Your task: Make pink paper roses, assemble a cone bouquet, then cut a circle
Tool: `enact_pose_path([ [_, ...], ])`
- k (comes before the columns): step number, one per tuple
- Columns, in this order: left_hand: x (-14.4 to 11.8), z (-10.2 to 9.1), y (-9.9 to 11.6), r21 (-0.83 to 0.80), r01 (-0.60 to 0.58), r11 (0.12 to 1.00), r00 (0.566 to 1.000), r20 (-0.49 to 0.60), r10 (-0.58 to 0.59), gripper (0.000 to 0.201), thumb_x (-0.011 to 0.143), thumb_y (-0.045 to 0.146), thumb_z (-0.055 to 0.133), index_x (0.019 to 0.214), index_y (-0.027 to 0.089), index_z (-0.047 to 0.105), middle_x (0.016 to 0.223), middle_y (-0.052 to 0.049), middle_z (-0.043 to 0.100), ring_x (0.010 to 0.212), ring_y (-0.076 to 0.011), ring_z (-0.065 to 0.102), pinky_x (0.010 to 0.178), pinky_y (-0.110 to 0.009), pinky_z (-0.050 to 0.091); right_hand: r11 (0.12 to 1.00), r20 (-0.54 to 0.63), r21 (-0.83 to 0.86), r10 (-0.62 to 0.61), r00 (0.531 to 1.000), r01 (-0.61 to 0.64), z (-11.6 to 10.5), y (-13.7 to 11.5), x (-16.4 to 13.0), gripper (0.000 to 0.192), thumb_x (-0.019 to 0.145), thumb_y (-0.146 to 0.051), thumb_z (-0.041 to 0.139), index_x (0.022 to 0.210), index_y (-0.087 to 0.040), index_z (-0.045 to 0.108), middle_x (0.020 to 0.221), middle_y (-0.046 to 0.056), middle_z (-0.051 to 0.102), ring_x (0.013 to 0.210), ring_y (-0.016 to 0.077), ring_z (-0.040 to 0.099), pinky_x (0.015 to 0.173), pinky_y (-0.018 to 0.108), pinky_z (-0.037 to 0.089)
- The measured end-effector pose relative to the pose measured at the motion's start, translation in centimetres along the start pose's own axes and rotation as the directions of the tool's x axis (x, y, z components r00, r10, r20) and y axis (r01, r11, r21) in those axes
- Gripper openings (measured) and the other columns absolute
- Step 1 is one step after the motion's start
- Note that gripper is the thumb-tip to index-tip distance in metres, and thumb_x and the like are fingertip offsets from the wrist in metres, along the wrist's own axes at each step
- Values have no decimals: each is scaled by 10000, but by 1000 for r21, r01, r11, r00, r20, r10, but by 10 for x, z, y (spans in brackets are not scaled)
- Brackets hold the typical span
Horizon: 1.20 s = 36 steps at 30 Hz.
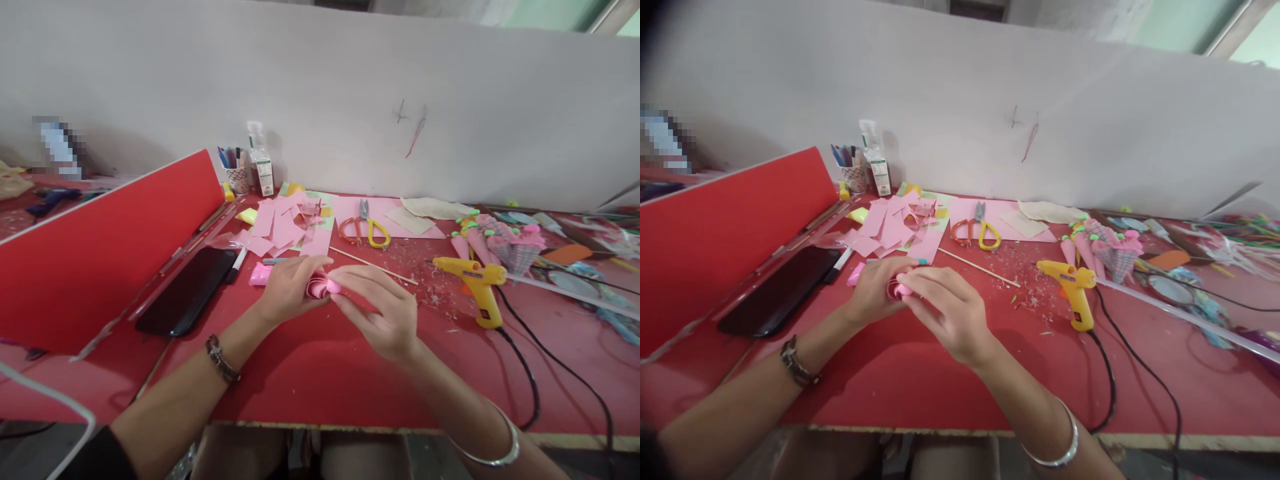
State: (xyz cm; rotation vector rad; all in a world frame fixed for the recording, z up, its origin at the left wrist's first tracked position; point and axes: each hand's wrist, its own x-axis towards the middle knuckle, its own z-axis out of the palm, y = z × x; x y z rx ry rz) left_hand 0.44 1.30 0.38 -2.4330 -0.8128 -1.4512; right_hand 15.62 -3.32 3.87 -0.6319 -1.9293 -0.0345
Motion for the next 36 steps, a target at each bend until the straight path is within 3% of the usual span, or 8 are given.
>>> enact_pose_path([
  [15, -1, 1, 0, -9, 16, 1000, 999, 44, -16, 304, 786, 450, 449, 940, 190, 488, 697, -21, 649, 629, -147, 621, 555, -241, 467, 1000, 43, 24, 0, 999, -1, 2, 1, -2, 199, 789, -119, 526, 942, -224, 599, 839, 16, 663, 806, 131, 619, 720, 276, 539],
  [20, 0, 1, 2, -135, 131, 982, 991, 56, -124, 235, 739, 333, 529, 921, 197, 470, 763, -26, 655, 651, -145, 619, 554, -241, 470, 999, 36, -45, 14, 999, -13, 1, 5, -4, 351, 793, -195, 506, 1142, -238, 513, 1045, 77, 598, 988, 190, 559, 818, 364, 500],
  [26, -2, 3, 7, -414, 298, 860, 952, 192, -238, 262, 698, 247, 518, 942, 188, 443, 838, -29, 631, 690, -141, 601, 579, -242, 474, 999, 107, -26, 23, 994, -21, 4, 10, -7, 349, 820, -168, 460, 1160, -230, 506, 1102, 88, 548, 1005, 178, 530, 834, 346, 478],
  [36, 2, 5, 10, -483, 427, 764, 904, 225, -363, 258, 711, 252, 516, 950, 182, 448, 910, -44, 589, 845, -163, 568, 730, -294, 467, 994, 78, -25, 106, 991, -104, 5, 12, -6, 364, 822, -155, 440, 1171, -246, 486, 1108, 76, 554, 1060, 179, 509, 899, 368, 439],
])
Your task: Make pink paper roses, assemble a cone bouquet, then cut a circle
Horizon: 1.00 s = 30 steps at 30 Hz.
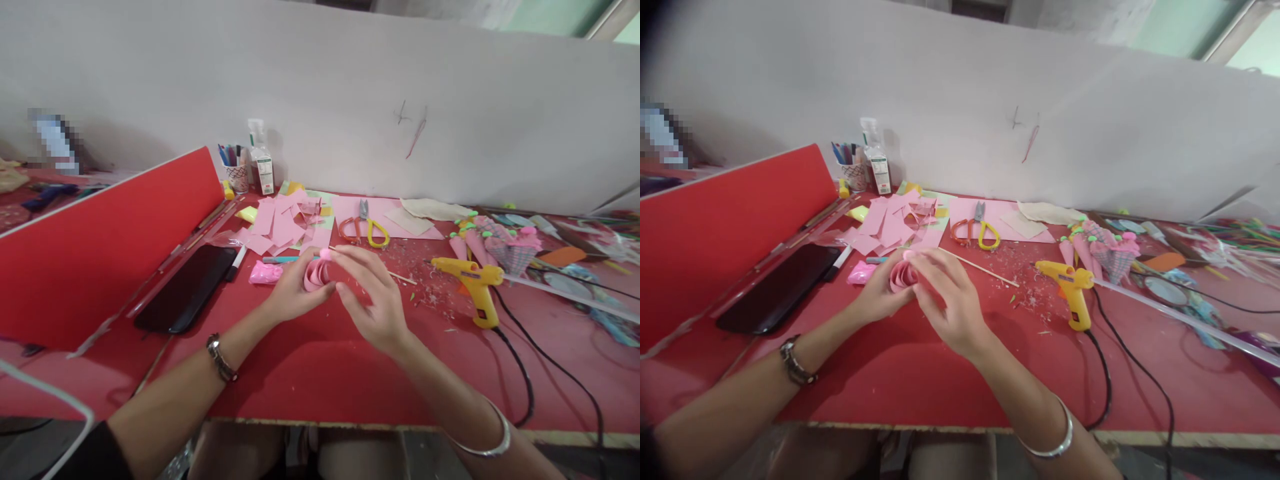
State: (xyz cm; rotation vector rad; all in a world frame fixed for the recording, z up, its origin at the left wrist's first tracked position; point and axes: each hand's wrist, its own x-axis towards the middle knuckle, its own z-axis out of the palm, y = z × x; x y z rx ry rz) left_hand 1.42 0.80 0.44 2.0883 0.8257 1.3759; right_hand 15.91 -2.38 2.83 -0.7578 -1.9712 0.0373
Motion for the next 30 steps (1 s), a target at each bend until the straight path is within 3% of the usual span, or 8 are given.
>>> enact_pose_path([
  [6, -1, 1, 2, 36, 71, 997, 997, 17, -72, 309, 657, 245, 549, 934, 186, 427, 849, -16, 571, 734, -145, 565, 637, -265, 467, 997, 18, 8, 76, 997, -76, 2, 3, 0, 335, 835, -186, 432, 1157, -246, 503, 1061, 60, 595, 1017, 172, 541, 865, 351, 470],
  [13, 0, 3, 3, -105, 161, 981, 987, 12, -161, 291, 664, 204, 513, 925, 190, 383, 696, 49, 479, 484, -59, 450, 469, -194, 391, 997, 5, 29, 73, 997, -73, 4, 3, -2, 324, 830, -162, 434, 1133, -223, 531, 1059, 65, 603, 1009, 164, 548, 867, 329, 469],
  [20, 0, 2, 1, -25, 118, 993, 992, -34, -119, 306, 661, 236, 544, 929, 191, 401, 760, 17, 526, 622, -102, 507, 560, -221, 424, 991, 9, 51, 125, 992, -126, 4, 1, -2, 437, 810, -169, 430, 1239, -252, 412, 1157, 70, 543, 1082, 187, 496, 891, 386, 452],
  [24, 0, 2, -2, -3, 91, 996, 993, -74, -91, 295, 674, 239, 580, 922, 188, 429, 849, -10, 547, 727, -123, 541, 645, -246, 449, 989, 64, 80, 119, 991, -124, 4, 2, -1, 421, 800, -173, 439, 1213, -252, 432, 1176, 79, 516, 1117, 190, 467, 933, 404, 415],
  [27, 1, 1, -5, 77, 136, 988, 980, -158, -123, 253, 690, 233, 577, 902, 183, 448, 797, -1, 549, 704, -124, 540, 628, -250, 453, 961, 30, 180, 208, 978, -210, 6, 9, -2, 478, 790, -174, 454, 1254, -252, 365, 1191, 88, 496, 1070, 177, 497, 886, 375, 450],
  [30, 4, -2, -6, 130, 167, 977, 959, -252, -131, 261, 685, 199, 575, 918, 182, 458, 799, 4, 561, 723, -125, 549, 651, -255, 461, 931, 22, 200, 309, 951, -307, 11, 20, -5, 316, 783, -175, 466, 1094, -212, 508, 1055, 82, 556, 947, 159, 550, 807, 334, 481],
])
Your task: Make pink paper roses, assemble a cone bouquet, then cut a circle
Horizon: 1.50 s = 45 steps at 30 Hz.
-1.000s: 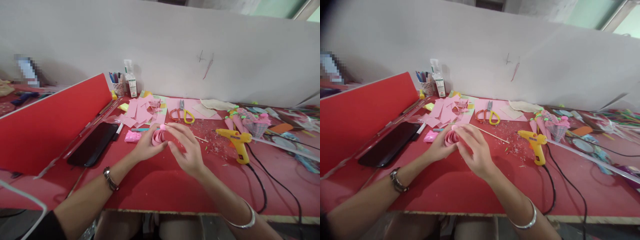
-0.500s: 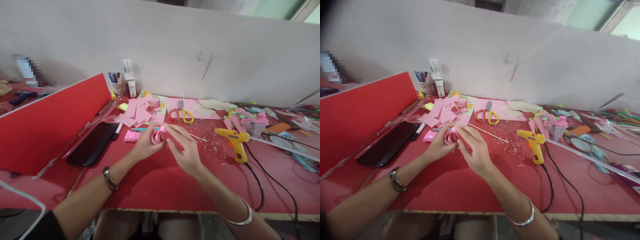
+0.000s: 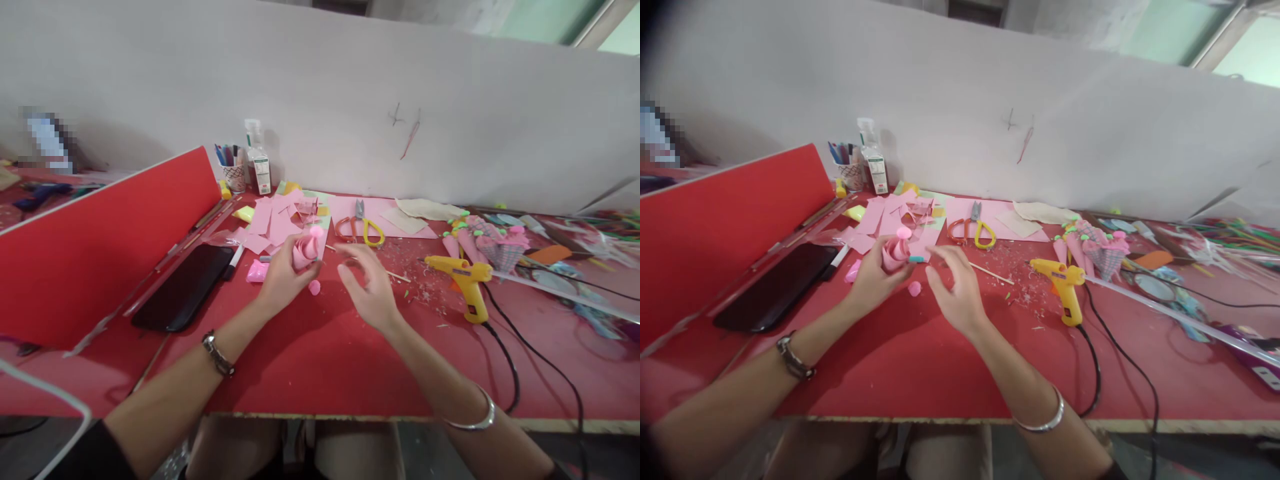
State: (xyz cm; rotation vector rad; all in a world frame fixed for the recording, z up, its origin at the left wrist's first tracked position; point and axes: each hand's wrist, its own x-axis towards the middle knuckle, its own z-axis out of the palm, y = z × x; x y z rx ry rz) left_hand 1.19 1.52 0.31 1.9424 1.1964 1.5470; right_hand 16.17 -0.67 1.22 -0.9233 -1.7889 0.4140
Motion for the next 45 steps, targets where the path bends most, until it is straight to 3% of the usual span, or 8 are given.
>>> enact_pose_path([
  [6, 3, -2, -4, -87, 85, 993, 996, 9, -85, 191, 698, 221, 545, 868, 182, 467, 603, 70, 481, 468, -68, 467, 477, -198, 433, 986, 322, -114, 152, 934, -122, 8, 15, 0, 230, 742, -130, 526, 960, -121, 598, 845, 73, 599, 763, 139, 584, 717, 298, 485],
  [10, 2, 0, -3, -18, -12, 1000, 999, -42, 11, 237, 660, 192, 570, 882, 185, 484, 727, 31, 549, 628, -97, 522, 596, -228, 461, 982, 417, -154, 161, 895, -105, 10, 12, 0, 129, 734, -99, 545, 816, -126, 641, 786, 53, 604, 713, 125, 579, 696, 271, 471],
  [16, -1, 3, -1, -18, 68, 998, 993, 103, -65, 86, 671, 218, 555, 711, 165, 499, 613, 42, 523, 567, -93, 494, 542, -212, 431, 973, 347, -131, 222, 911, -187, 13, 15, -1, 48, 685, -97, 597, 700, -139, 617, 700, 27, 608, 623, 121, 572, 616, 240, 469],
  [20, -1, 6, -2, -25, 88, 996, 982, 172, -83, 202, 658, 239, 574, 840, 160, 542, 786, -3, 594, 732, -135, 550, 675, -251, 456, 965, 265, -90, 263, 928, -248, 14, 17, 0, 66, 692, -106, 560, 674, -150, 606, 690, 40, 636, 638, 147, 587, 635, 267, 470],
  [28, 0, 7, 1, -50, 246, 968, 942, 249, -226, 203, 671, 317, 574, 781, 147, 567, 722, -7, 616, 688, -151, 556, 630, -259, 453, 933, 26, 220, 285, 958, -283, 13, 8, -1, 112, 655, -127, 520, 699, -172, 613, 686, 12, 638, 642, 127, 586, 653, 257, 469],
  [33, -1, 8, 2, -61, 254, 965, 941, 247, -232, 207, 678, 336, 572, 744, 140, 571, 664, 8, 601, 611, -124, 526, 567, -229, 429, 789, -39, 464, 472, 881, -403, 15, 6, 4, 51, 624, -214, 583, 659, -179, 592, 635, -22, 600, 593, 96, 545, 610, 236, 451],
  [40, -3, 10, 0, 36, 220, 975, 940, 259, -222, 227, 695, 341, 561, 798, 140, 590, 720, -3, 614, 657, -133, 533, 620, -245, 426, 606, -226, 709, 680, 698, -361, 1, 19, 14, 131, 547, -238, 635, 669, -192, 626, 582, -59, 560, 547, 57, 469, 590, 209, 412],
  [45, -2, 9, 1, 139, 201, 970, 940, 252, -231, 280, 664, 323, 599, 870, 134, 594, 796, -25, 631, 709, -158, 541, 653, -266, 419, 550, -65, 688, 697, 714, -474, 1, 17, 13, 147, 505, -217, 679, 650, -199, 662, 703, -28, 654, 689, 88, 555, 741, 247, 430],
])
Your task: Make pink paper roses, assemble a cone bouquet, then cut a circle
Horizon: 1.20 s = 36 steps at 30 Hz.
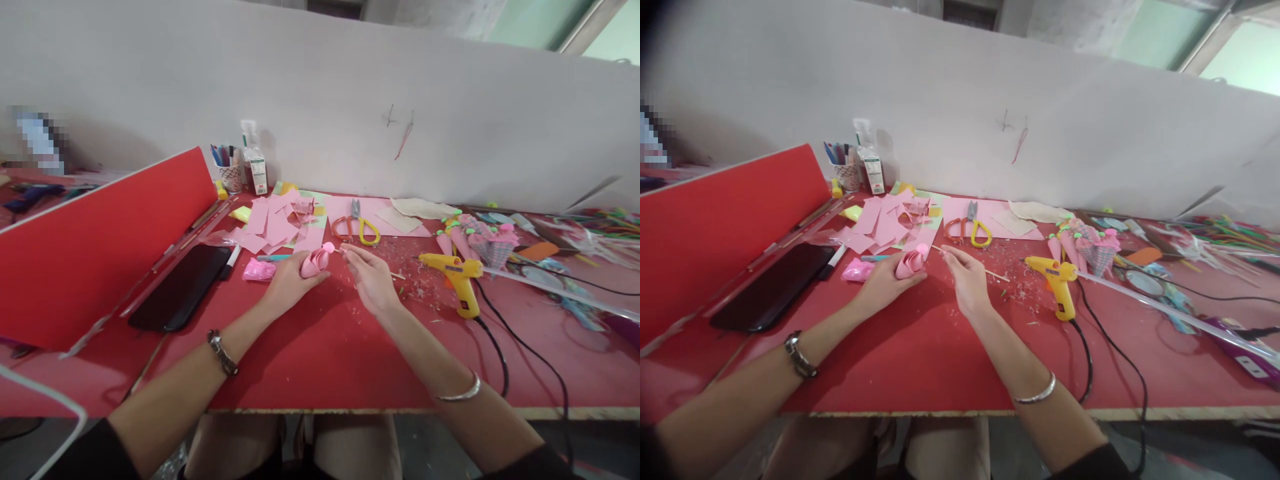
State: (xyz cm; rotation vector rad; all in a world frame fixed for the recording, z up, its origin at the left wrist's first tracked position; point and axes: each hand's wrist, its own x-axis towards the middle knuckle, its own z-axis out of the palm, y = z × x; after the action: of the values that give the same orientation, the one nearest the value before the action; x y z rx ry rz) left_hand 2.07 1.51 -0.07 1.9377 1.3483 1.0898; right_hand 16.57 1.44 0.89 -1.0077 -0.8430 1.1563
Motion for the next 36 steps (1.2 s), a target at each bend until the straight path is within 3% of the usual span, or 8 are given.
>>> enact_pose_path([
  [6, 0, -1, 1, 86, 47, 995, 996, 72, -53, 212, 694, 301, 559, 834, 148, 601, 752, -24, 635, 699, -178, 550, 622, -276, 406, 1000, 83, -13, -8, 997, 10, 2, 3, -4, 145, 510, -220, 699, 640, -207, 635, 667, -28, 661, 712, 115, 602, 791, 285, 443],
  [9, 0, -1, 1, 85, 16, 996, 999, 50, -20, 231, 690, 326, 565, 837, 150, 593, 770, -26, 628, 708, -176, 548, 638, -279, 413, 1000, 80, 10, 5, 997, -6, 2, 3, -4, 252, 495, -215, 716, 736, -212, 643, 714, -19, 680, 752, 131, 621, 801, 298, 452],
  [12, 0, -1, 1, 78, -6, 997, 1000, 9, 5, 247, 691, 318, 562, 866, 146, 586, 824, -42, 622, 745, -178, 549, 671, -287, 419, 999, 100, -33, 10, 995, -7, 2, 2, -5, 231, 512, -247, 712, 732, -194, 666, 749, 2, 691, 787, 137, 623, 792, 280, 461],
  [16, 0, -1, 1, 88, -3, 996, 1000, 24, 1, 184, 693, 262, 545, 831, 148, 588, 791, -38, 620, 734, -172, 550, 662, -284, 417, 991, 81, -137, 15, 997, -4, 2, -2, -7, 152, 544, -300, 686, 616, -173, 645, 581, -21, 644, 554, 95, 592, 590, 232, 481],
  [19, 0, -1, 1, 105, -9, 994, 1000, 24, 7, 155, 678, 258, 555, 786, 151, 584, 739, -24, 617, 684, -163, 543, 621, -271, 408, 979, 87, -187, -59, 994, 74, 3, -5, -8, 135, 574, -294, 662, 615, -173, 619, 472, -63, 558, 408, 56, 499, 458, 200, 425],
  [23, -1, -2, 2, 78, 18, 997, 999, 26, -20, 146, 679, 264, 551, 778, 163, 588, 682, -4, 619, 633, -151, 543, 566, -246, 391, 961, 112, -219, -145, 983, 167, 2, -4, -7, 131, 606, -241, 635, 727, -192, 643, 595, -43, 620, 516, 75, 554, 562, 229, 470],
  [28, -2, -3, 2, 45, 64, 997, 998, 17, -65, 159, 696, 295, 531, 767, 162, 581, 630, 3, 612, 591, -150, 539, 530, -241, 380, 967, 70, -192, -155, 986, 165, 2, -1, -7, 145, 608, -249, 636, 739, -190, 658, 730, 0, 678, 710, 125, 619, 742, 295, 486],
  [36, -2, 0, 2, -71, 1, 997, 999, -36, -4, 240, 694, 330, 516, 858, 159, 553, 704, 12, 593, 644, -141, 519, 587, -244, 399, 962, 104, -212, -156, 982, 175, 6, -11, -14, 102, 604, -202, 628, 704, -185, 633, 635, -17, 662, 617, 118, 621, 618, 257, 496],
])
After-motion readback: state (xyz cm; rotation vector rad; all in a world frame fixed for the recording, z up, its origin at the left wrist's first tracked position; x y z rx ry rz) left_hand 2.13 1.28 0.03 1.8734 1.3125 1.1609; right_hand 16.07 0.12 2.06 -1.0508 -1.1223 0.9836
